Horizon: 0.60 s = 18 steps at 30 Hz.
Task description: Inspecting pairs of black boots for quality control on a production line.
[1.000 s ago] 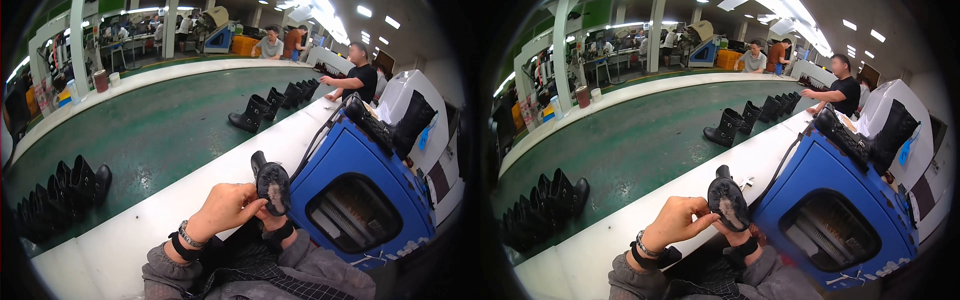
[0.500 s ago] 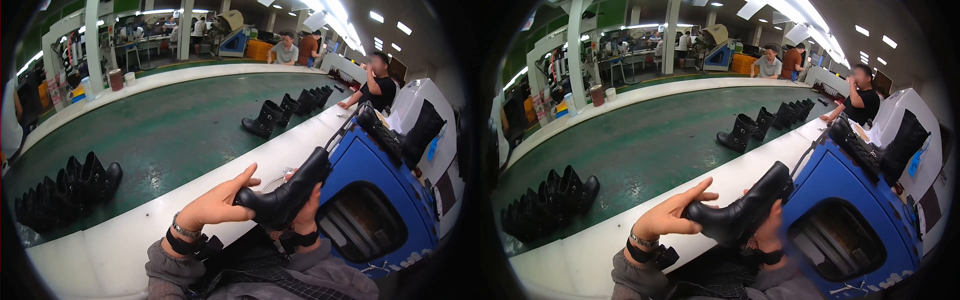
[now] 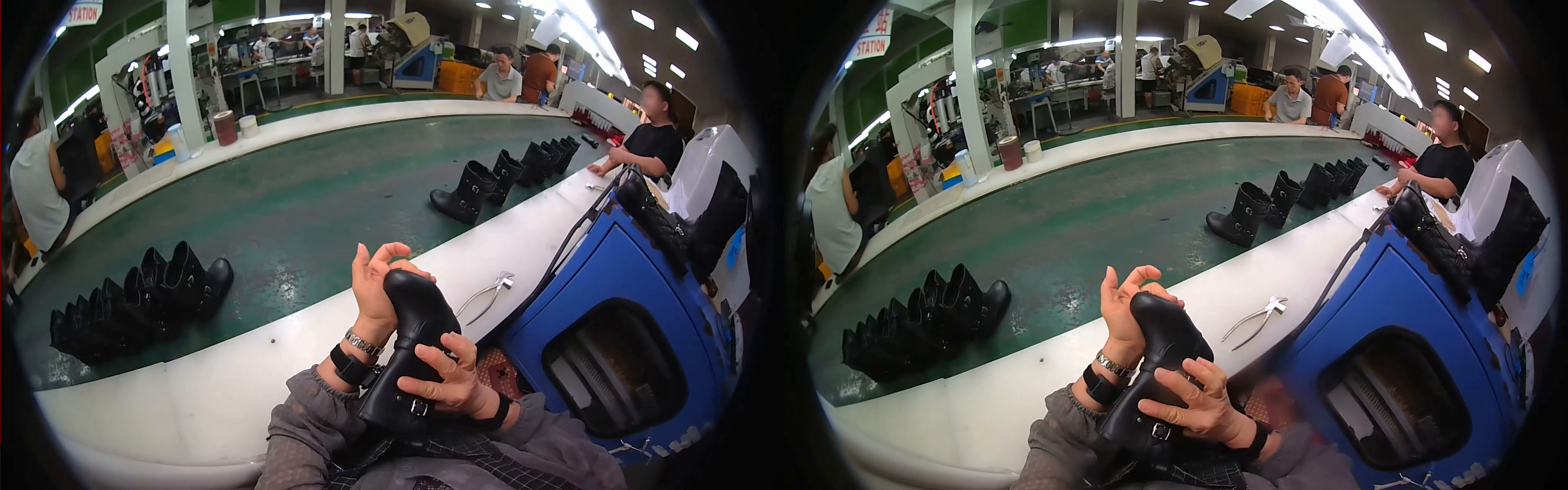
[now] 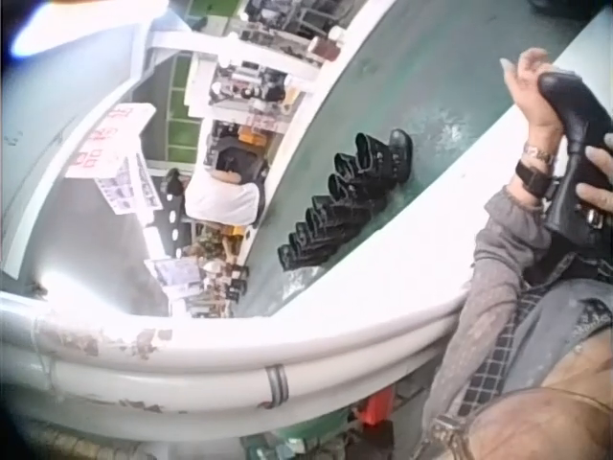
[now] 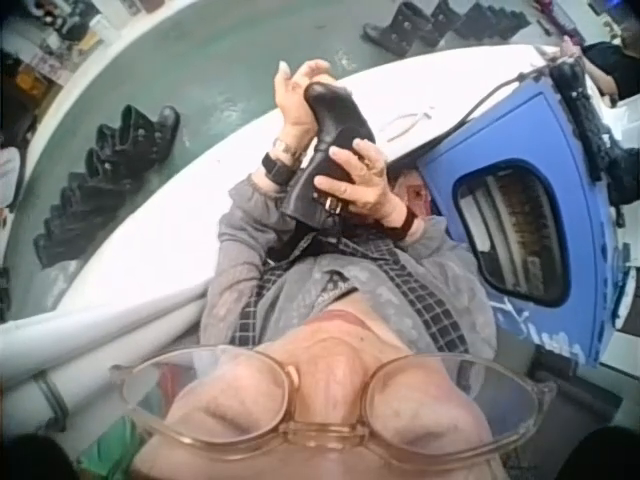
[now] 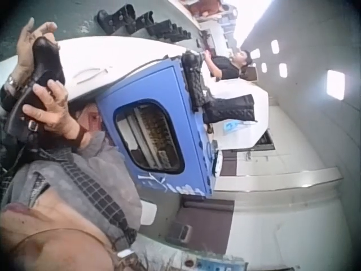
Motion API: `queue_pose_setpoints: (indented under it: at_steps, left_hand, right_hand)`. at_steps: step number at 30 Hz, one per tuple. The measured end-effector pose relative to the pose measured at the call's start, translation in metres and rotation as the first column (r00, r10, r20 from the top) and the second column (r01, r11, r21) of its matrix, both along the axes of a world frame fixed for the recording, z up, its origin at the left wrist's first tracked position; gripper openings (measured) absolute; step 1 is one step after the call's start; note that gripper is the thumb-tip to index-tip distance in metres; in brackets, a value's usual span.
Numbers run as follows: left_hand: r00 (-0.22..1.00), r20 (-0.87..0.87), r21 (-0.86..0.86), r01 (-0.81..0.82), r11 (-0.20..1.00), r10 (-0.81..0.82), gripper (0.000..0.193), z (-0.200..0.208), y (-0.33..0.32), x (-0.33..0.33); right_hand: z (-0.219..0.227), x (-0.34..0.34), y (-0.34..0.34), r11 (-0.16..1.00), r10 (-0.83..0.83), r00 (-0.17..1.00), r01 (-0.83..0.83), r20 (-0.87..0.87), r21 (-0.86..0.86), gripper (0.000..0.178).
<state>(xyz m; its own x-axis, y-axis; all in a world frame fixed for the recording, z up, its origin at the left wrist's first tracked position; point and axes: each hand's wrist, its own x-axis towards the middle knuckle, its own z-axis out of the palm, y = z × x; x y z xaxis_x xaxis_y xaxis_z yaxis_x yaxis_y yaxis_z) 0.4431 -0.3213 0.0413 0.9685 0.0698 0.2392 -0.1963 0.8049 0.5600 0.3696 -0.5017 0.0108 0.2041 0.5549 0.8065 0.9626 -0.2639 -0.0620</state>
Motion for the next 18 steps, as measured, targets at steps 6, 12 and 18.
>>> queue_pose_setpoints:
  at_steps: [6, 12, 18]
  left_hand:
    - [0.972, 0.221, 0.007, 0.079, 0.997, -0.079, 0.069, 0.003, 0.0, 0.002]
    - [0.956, 0.278, -0.014, 0.105, 0.994, -0.097, 0.068, 0.003, -0.001, 0.002]
    - [0.962, 0.255, -0.034, 0.108, 0.994, -0.096, 0.064, 0.001, -0.004, 0.003]
  right_hand:
    - [-0.018, -0.007, 0.012, 0.996, -0.089, 0.996, 0.089, -0.001, 0.023, 0.037]
    - [-0.021, -0.004, 0.01, 0.996, -0.093, 0.996, 0.093, 0.008, 0.009, 0.04]
    - [-0.018, -0.006, 0.005, 0.997, -0.072, 0.996, 0.072, -0.055, -0.004, 0.04]
